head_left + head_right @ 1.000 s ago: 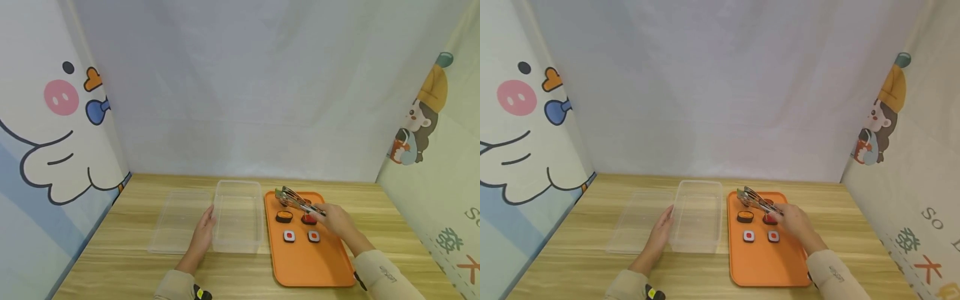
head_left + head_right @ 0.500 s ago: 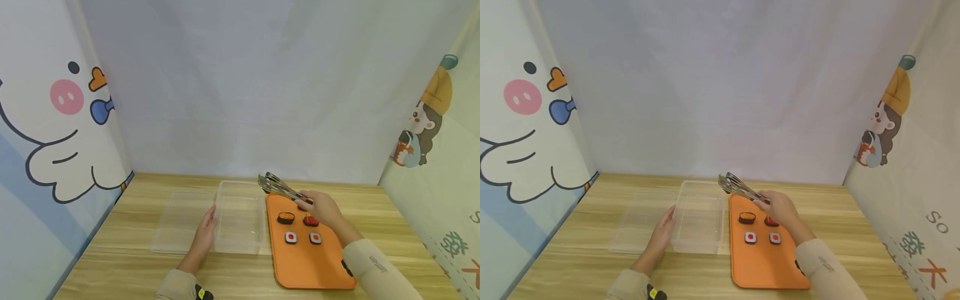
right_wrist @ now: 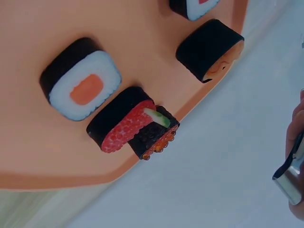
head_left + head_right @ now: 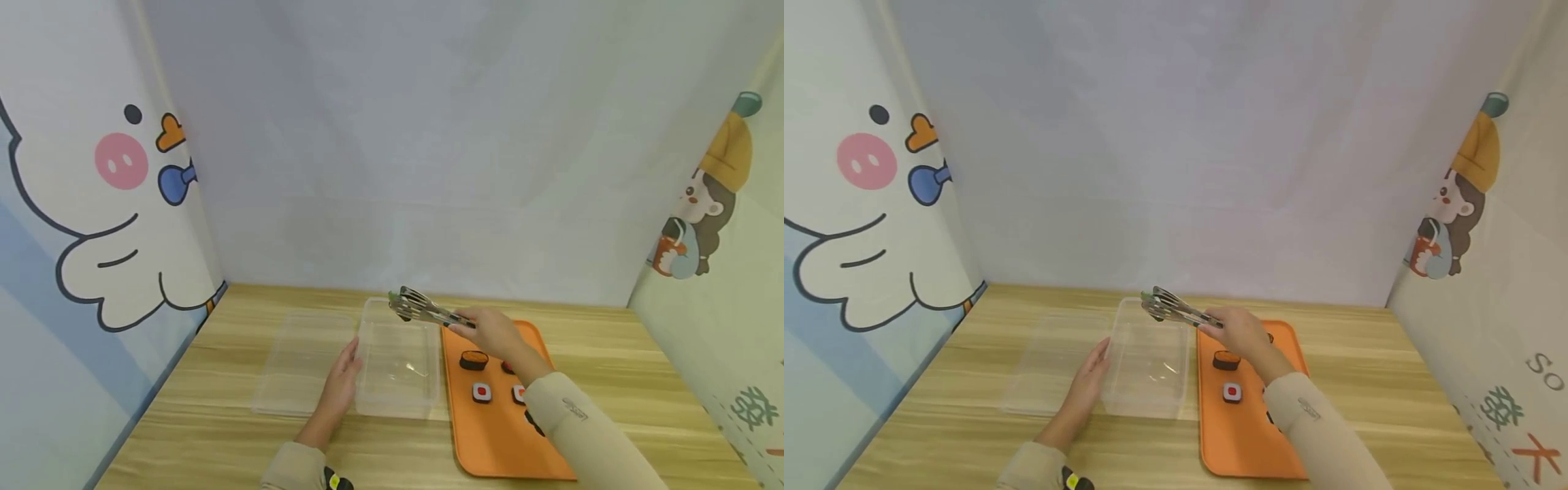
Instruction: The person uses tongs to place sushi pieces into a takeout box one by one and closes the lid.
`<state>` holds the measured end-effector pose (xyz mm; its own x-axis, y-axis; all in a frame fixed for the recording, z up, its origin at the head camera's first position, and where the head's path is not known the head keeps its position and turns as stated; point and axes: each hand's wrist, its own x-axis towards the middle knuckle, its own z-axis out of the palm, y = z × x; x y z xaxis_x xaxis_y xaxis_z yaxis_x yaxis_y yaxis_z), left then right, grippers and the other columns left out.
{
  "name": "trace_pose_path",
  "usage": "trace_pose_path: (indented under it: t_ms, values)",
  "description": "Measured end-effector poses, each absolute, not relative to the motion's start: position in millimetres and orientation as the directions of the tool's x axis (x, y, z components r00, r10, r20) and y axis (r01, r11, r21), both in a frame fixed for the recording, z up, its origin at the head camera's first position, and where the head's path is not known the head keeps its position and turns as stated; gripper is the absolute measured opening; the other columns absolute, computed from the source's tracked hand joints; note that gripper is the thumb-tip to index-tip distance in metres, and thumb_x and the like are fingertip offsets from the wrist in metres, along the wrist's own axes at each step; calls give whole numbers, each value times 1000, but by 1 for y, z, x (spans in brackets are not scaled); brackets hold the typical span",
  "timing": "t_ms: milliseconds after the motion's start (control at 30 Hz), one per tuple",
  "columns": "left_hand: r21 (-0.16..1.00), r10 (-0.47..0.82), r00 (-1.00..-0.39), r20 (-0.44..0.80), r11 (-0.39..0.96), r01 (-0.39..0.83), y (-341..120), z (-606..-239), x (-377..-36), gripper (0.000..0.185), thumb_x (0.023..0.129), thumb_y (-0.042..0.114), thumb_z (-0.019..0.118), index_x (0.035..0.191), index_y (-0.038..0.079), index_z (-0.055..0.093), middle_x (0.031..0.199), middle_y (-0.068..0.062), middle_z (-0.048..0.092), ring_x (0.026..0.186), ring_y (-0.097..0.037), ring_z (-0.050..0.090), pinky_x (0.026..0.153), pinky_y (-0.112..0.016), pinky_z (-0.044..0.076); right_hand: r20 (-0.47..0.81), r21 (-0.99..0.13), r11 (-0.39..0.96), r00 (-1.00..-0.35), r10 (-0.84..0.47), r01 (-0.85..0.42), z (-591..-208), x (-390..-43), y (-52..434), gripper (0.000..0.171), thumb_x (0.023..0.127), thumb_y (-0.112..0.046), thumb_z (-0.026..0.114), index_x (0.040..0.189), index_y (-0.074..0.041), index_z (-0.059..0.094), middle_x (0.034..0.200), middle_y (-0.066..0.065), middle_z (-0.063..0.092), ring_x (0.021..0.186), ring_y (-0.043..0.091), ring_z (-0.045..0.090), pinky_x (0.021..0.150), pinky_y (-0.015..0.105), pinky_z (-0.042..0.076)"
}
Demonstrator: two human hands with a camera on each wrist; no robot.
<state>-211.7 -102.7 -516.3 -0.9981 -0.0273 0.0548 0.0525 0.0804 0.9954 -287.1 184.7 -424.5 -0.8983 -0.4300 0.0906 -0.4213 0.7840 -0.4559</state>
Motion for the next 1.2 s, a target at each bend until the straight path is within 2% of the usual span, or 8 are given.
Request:
trace_pose_path:
  t_ms: [133, 267, 367, 433, 633, 967, 1100, 1200]
  values:
    - [995, -35, -998, 53, 84, 50, -102, -518, -213, 48, 104, 7, 37, 150, -4, 29, 152, -28, 27, 139, -44, 24, 114, -54, 18, 80, -440, 792, -897, -436, -424, -426, -292, 176, 52, 96, -38, 62, 136, -6, 58, 120, 18, 64, 42, 9, 35, 40, 26, 31]
    - [995, -23, -998, 59, 84, 56, -103, -515, -211, 48, 105, 9, 37, 150, -5, 27, 152, -29, 25, 139, -45, 24, 113, -56, 18, 79, -410, 801, -892, -444, -435, -430, -297, 168, 50, 96, -36, 62, 135, -6, 59, 131, 18, 59, 71, 20, 63, 46, 30, 40]
    - [995, -15, -998, 63, 76, 62, -103, -514, -209, 48, 105, 9, 36, 150, -6, 26, 152, -29, 25, 139, -45, 23, 113, -56, 18, 63, -386, 812, -891, -449, -437, -434, -301, 164, 49, 96, -37, 63, 135, -7, 59, 131, 16, 60, 100, 30, 64, 55, 33, 48]
    - [995, -14, -997, 70, 71, 69, -103, -514, -209, 48, 105, 9, 36, 149, -7, 26, 152, -30, 25, 138, -46, 23, 113, -56, 19, 52, -370, 819, -890, -453, -439, -435, -302, 160, 48, 96, -37, 62, 135, -8, 60, 131, 15, 59, 108, 32, 61, 60, 36, 51]
    - [996, -23, -997, 67, 64, 66, -105, -514, -210, 48, 105, 9, 36, 149, -7, 27, 152, -29, 25, 139, -44, 23, 114, -54, 18, 21, -329, 833, -885, -465, -445, -433, -304, 147, 50, 97, -39, 60, 136, -8, 58, 133, 14, 58, 114, 33, 58, 74, 43, 54]
    - [997, -22, -999, 48, 64, 47, -106, -513, -210, 49, 105, 9, 36, 150, -5, 26, 153, -28, 24, 139, -44, 23, 114, -54, 17, -11, -257, 859, -887, -462, -444, -428, -305, 135, 50, 97, -41, 60, 136, -11, 59, 132, 12, 59, 107, 30, 61, 60, 36, 51]
    - [997, -23, -999, 49, 54, 48, -105, -513, -211, 49, 104, 8, 36, 150, -5, 25, 153, -28, 24, 139, -43, 23, 114, -54, 17, -6, -242, 860, -885, -465, -450, -427, -304, 134, 49, 96, -41, 60, 135, -11, 60, 131, 12, 60, 100, 28, 63, 48, 30, 41]
    - [997, -18, -998, 53, 51, 52, -105, -513, -211, 49, 104, 8, 36, 150, -6, 25, 153, -28, 24, 139, -44, 23, 114, -54, 18, -13, -237, 864, -888, -461, -445, -426, -304, 133, 49, 96, -41, 60, 135, -11, 59, 131, 12, 60, 101, 28, 63, 52, 30, 43]
